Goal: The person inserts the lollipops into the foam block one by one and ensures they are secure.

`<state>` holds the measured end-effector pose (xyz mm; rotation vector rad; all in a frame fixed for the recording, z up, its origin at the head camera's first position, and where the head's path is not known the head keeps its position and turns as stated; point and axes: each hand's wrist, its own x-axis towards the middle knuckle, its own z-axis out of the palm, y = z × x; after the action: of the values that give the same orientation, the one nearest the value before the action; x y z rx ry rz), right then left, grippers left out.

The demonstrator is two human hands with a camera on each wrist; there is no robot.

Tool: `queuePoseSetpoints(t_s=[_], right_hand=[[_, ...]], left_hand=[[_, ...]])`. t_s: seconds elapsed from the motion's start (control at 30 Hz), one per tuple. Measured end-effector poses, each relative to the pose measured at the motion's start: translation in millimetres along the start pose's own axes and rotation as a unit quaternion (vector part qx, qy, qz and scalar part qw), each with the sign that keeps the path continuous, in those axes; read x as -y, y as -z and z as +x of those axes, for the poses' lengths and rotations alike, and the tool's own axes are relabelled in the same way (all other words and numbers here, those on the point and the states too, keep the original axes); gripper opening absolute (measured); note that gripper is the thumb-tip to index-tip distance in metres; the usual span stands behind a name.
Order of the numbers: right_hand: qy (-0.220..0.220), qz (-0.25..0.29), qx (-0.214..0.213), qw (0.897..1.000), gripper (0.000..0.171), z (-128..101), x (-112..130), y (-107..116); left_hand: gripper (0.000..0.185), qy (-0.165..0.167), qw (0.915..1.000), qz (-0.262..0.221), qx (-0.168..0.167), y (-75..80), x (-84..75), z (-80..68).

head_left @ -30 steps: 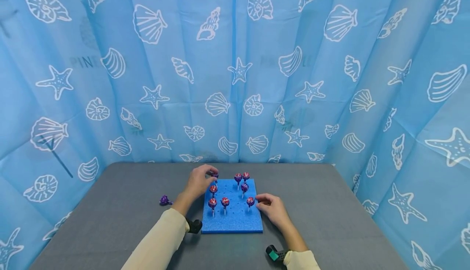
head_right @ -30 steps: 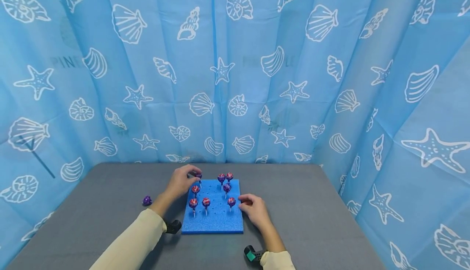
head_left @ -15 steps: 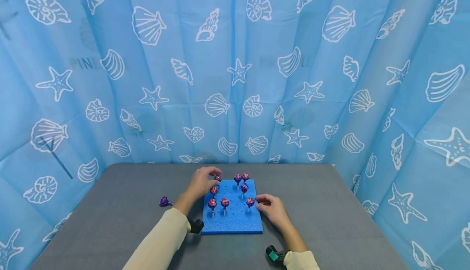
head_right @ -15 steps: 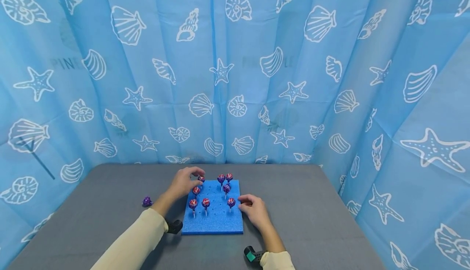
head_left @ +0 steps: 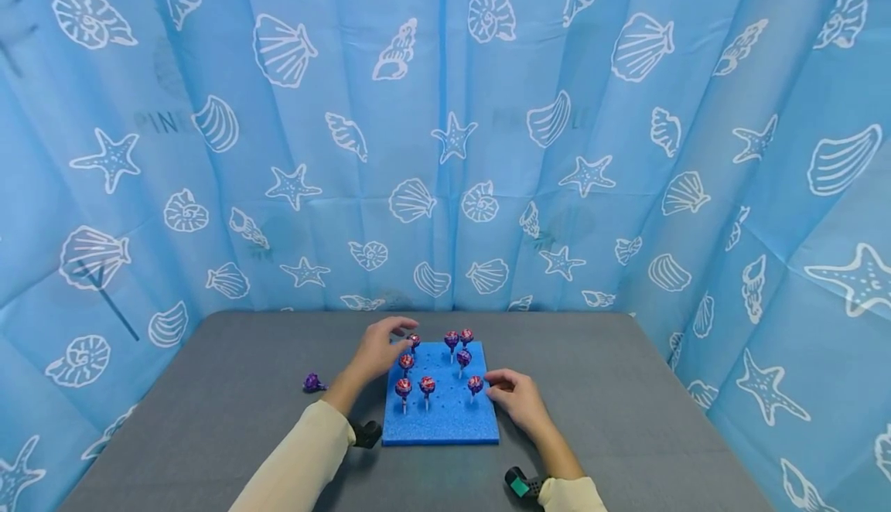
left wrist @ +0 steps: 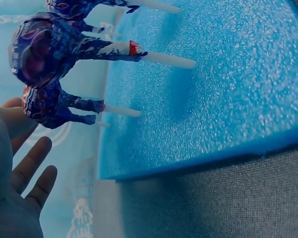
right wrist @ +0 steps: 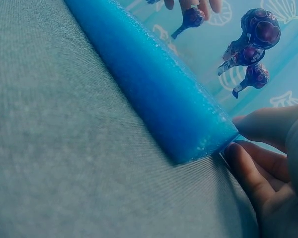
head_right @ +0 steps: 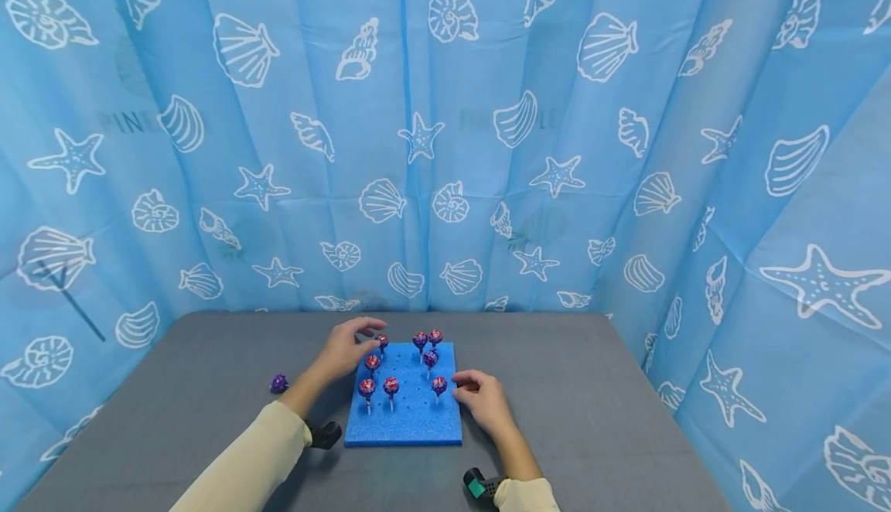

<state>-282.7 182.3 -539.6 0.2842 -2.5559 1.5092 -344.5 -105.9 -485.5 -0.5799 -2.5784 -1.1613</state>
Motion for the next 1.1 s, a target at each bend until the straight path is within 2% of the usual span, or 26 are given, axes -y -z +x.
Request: queuePoseSetpoints(t_s=[0.23, 0.43, 0.7, 0.93, 1.0, 1.1], right_hand=[[0.002, 0.004, 0.000, 1.000, 0.017, 0.2, -0.7, -0.7], [0.011, 0.008, 0.000, 1.000, 0.017, -0.7, -1.7, -0.9], [0.011, 0.016, 0.001, 1.000, 0.017, -0.5, -0.6, -0.2], [0.004, 0.016, 0.001, 1.000, 0.018, -1.3, -0.2, 0.1], [0.004, 0.016, 0.001, 1.000, 0.018, -0.9, 0.1, 0.4], [0.002, 0.015, 0.003, 1.000, 0.017, -0.2, 0.1, 0.7]], left_hand=[[0.026, -0.007, 0.9996, -0.022, -0.014, 5.2, 6.1, -8.0], [0.028, -0.019, 0.9995, -0.018, -0.018, 12.0, 15.0, -15.7], [0.030, 0.000, 0.9993, -0.016, -0.034, 24.5, 23.8, -27.6], [0.026, 0.030, 0.9990, -0.006, -0.033, 33.7, 32.2, -37.9], [0.026, 0.028, 0.9990, -0.002, -0.036, 37.5, 34.5, -40.6], [0.028, 0.006, 0.9992, 0.012, -0.036, 43.7, 39.0, -44.6]])
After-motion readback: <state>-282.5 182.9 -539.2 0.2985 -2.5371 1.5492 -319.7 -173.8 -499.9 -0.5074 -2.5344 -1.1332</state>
